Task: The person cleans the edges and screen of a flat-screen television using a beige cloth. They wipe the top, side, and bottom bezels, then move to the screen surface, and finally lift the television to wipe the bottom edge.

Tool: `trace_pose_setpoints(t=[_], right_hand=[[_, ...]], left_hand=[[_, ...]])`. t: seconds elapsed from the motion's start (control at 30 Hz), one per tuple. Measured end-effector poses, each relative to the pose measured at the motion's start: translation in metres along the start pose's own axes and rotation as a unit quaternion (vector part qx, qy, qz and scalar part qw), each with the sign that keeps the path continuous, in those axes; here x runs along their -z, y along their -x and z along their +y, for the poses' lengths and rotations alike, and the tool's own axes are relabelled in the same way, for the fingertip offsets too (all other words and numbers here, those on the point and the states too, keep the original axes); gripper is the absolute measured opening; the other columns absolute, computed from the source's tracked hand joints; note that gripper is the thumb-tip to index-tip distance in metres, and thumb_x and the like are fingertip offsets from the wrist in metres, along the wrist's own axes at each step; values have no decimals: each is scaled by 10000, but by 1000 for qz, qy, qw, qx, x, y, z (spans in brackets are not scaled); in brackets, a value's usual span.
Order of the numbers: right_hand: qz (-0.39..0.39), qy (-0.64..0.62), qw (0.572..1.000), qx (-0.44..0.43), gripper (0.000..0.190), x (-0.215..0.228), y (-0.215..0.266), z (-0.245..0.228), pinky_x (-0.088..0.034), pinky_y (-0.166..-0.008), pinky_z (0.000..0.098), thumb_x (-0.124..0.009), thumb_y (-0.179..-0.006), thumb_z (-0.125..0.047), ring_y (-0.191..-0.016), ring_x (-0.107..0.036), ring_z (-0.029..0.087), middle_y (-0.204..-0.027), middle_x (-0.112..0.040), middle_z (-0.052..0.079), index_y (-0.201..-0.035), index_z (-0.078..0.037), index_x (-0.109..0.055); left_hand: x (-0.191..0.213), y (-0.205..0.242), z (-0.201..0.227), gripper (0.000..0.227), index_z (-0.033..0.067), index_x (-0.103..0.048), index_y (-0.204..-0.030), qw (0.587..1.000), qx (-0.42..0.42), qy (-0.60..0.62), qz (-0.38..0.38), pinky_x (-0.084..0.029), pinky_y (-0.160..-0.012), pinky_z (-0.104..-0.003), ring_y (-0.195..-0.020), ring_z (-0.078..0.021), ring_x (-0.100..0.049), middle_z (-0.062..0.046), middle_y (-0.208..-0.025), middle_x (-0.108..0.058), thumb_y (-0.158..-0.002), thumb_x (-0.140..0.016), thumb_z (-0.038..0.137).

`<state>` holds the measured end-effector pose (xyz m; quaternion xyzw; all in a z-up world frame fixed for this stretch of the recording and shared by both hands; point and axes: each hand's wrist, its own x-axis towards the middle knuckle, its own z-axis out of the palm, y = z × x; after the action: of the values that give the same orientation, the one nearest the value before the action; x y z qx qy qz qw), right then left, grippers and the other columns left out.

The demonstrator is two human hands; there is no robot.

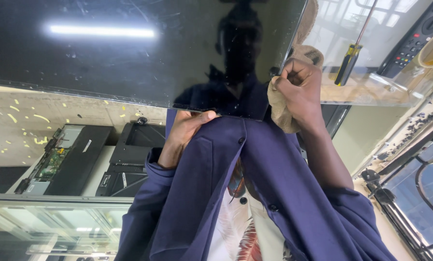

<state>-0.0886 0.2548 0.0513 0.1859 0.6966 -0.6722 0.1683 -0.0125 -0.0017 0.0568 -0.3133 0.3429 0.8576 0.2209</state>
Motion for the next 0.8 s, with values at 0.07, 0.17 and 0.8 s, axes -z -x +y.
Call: trace_pose_setpoints(t=[0.07, 0.17, 0.8], right_hand=[[1, -8, 1000, -4, 164, 0, -1, 0, -373, -516, 177, -637, -769, 72, -575, -443, 44, -589, -487, 20, -687, -37, -546], [3, -8, 1000, -4, 169, -1, -1, -2, -371, -515, 181, -619, -774, 82, -573, -444, 50, -585, -485, 30, -682, -36, -540], [40, -16, 999, 6, 156, -4, 9, -4, -392, -547, 182, -666, -810, 48, -593, -472, 51, -612, -515, 39, -723, -31, -564]], left_hand=[[7, -1, -4, 398, -25, -656, -1136, 1000, 4, -8, 2, -581, -894, -477, -1023, -297, -690, -179, -1081, -709, -763, -724, -149], [-5, 0, 8, 416, -23, -650, -1150, 1000, 8, -6, -11, -594, -881, -460, -1044, -295, -683, -174, -1095, -705, -762, -716, -156], [-5, -8, 11, 409, -2, -650, -1166, 999, -5, -25, -43, -578, -897, -463, -1057, -267, -674, -155, -1111, -703, -781, -726, -118]])
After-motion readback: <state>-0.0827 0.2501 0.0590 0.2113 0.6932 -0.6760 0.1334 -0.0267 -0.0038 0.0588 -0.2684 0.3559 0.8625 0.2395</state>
